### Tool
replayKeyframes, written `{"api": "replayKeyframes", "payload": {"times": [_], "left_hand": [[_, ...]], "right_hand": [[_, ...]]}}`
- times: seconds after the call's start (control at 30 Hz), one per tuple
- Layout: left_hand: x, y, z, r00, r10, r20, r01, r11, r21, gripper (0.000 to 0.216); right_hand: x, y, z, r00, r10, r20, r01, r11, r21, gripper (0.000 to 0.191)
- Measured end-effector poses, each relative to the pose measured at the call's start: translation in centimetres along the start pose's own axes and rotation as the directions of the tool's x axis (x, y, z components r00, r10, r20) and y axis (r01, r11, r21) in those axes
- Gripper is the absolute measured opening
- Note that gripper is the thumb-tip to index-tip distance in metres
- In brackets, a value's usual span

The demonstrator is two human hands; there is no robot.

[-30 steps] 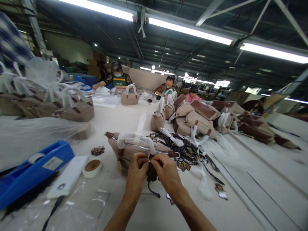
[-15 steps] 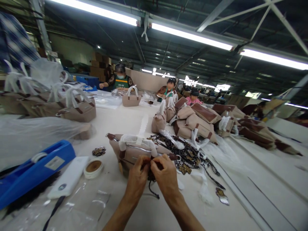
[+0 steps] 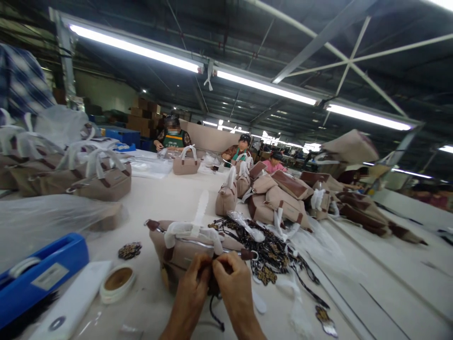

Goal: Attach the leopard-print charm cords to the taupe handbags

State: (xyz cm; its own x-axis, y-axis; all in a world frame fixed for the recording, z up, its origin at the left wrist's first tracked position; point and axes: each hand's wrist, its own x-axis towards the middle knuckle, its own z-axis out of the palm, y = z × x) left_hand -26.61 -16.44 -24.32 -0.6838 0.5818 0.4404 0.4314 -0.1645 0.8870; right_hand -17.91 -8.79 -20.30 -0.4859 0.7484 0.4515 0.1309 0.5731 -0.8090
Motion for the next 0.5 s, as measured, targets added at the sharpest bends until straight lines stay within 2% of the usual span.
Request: {"api": "replayKeyframes", "payload": {"times": [0.1, 0.2, 0.33, 0.4, 0.47, 0.5], "left_hand": [[0.4, 0.5, -0.4, 1.0, 0.012, 0.018, -0.012, 1.0, -0.016, 0.016], [0.7, 0.6, -0.6, 0.999, -0.001, 0.042, 0.004, 0.997, -0.079, 0.017], [0.9, 0.7, -0.8, 0.994, -0.105, -0.014, 0.101, 0.982, -0.162, 0.025], [1.1, 0.8, -1.0, 0.987, -0.159, 0.027, 0.161, 0.971, -0.175, 0.029], [1.5, 1.0, -1.2, 0.982, -0.175, 0.068, 0.181, 0.978, -0.105, 0.031], [1.7, 1.1, -1.3, 0.983, -0.168, 0.077, 0.17, 0.985, -0.016, 0.03]], "right_hand": [[-0.2, -0.4, 0.1, 0.994, -0.096, -0.044, 0.096, 0.995, 0.001, 0.014], [-0.2, -0.9, 0.1, 0.991, -0.133, -0.018, 0.133, 0.991, 0.005, 0.014], [0.2, -1.2, -0.4, 0.997, 0.018, 0.072, -0.027, 0.992, 0.123, 0.015], [0.5, -1.1, -0.9, 0.991, 0.093, 0.095, -0.109, 0.977, 0.181, 0.014], [1.0, -0.8, -1.3, 0.985, 0.14, 0.099, -0.156, 0.971, 0.179, 0.016], [1.3, -0.7, -1.4, 0.982, 0.149, 0.112, -0.166, 0.973, 0.158, 0.018]]}}
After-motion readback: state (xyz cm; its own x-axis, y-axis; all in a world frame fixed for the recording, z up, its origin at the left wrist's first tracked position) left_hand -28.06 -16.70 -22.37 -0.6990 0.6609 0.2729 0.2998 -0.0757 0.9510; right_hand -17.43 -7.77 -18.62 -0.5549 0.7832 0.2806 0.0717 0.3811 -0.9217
